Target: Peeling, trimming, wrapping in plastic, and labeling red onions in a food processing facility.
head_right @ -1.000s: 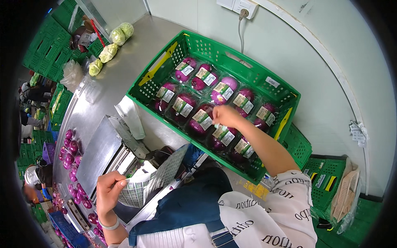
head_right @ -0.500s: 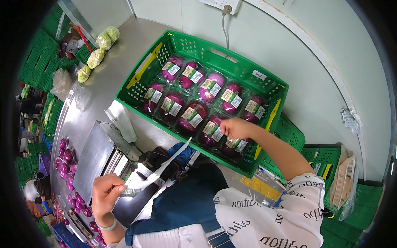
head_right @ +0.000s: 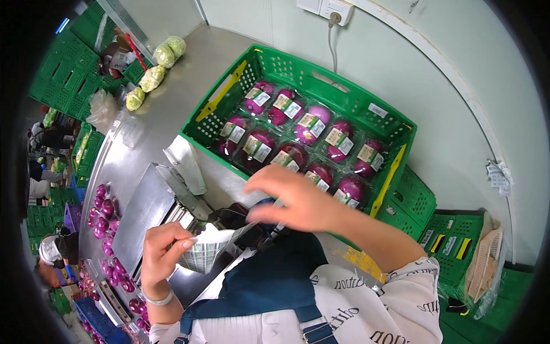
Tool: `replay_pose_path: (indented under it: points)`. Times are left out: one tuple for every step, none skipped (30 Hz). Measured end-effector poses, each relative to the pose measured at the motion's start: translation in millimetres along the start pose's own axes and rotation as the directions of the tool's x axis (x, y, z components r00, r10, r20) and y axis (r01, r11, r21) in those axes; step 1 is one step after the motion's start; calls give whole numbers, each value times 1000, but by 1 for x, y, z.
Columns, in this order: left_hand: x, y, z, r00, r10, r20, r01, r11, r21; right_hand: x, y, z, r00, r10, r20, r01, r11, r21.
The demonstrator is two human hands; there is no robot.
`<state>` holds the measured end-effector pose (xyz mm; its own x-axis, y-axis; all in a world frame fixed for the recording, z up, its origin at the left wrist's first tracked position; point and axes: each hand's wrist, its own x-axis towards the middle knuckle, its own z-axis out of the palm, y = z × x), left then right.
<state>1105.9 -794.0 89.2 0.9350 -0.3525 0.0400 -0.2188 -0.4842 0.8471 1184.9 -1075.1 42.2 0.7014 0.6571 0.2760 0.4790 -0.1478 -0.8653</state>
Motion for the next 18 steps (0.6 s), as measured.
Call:
replay_pose_path:
  points:
    - [2,3,-1,998,-25,-52,25,1000,2,9,-11,13,994,-97,44,97,995,-9]
    - [3,3,-2,994,-45,-104,45,999,2,13,-15,24,987,-137,81,145,984,-99]
    - [2,-3,-5,989,-93,-119,95,995,9,15,-16,32,995,-57,80,68,988,-140]
    - [6,-3,-5,974,18,-227,40,968,249,17,-16,37,997,24,76,-10,984,-180]
    - [14,2,-1,941,143,-308,21,880,475,20,-16,39,998,31,58,-21,985,-168]
    - [18,4,2,894,281,-350,31,738,674,23,-15,40,998,40,41,-33,987,-158]
    - [14,2,2,908,234,-346,7,820,572,26,-15,42,999,49,23,-46,988,-147]
    - [12,2,7,896,291,-337,-69,839,540,28,-16,44,999,29,37,-23,989,-147]
    - [13,3,9,905,319,-282,-122,829,546,29,-17,47,999,10,49,-2,989,-146]
    - [15,5,11,911,347,-224,-176,817,549,31,-18,48,998,-9,61,18,989,-147]
    - [20,7,16,918,324,-228,-166,838,520,33,-19,49,997,-31,64,41,986,-160]
    - [22,3,19,913,323,-249,-177,864,471,35,-20,49,996,-53,66,64,983,-173]
    - [22,-1,22,913,287,-290,-157,903,400,38,-22,49,995,-75,68,86,979,-186]
    - [21,-4,24,912,248,-327,-139,936,323,38,-22,48,994,-73,80,88,976,-197]
    - [21,-4,24,915,249,-318,-143,936,321,38,-23,47,993,-71,92,89,974,-208]
    - [20,-5,22,917,250,-309,-147,936,320,38,-23,46,992,-70,104,91,972,-218]
    - [20,-6,22,920,253,-298,-155,936,315,37,-22,44,994,-90,55,100,970,-221]
    - [21,-6,21,921,246,-301,-152,940,305,34,-20,42,994,-111,6,109,968,-224]
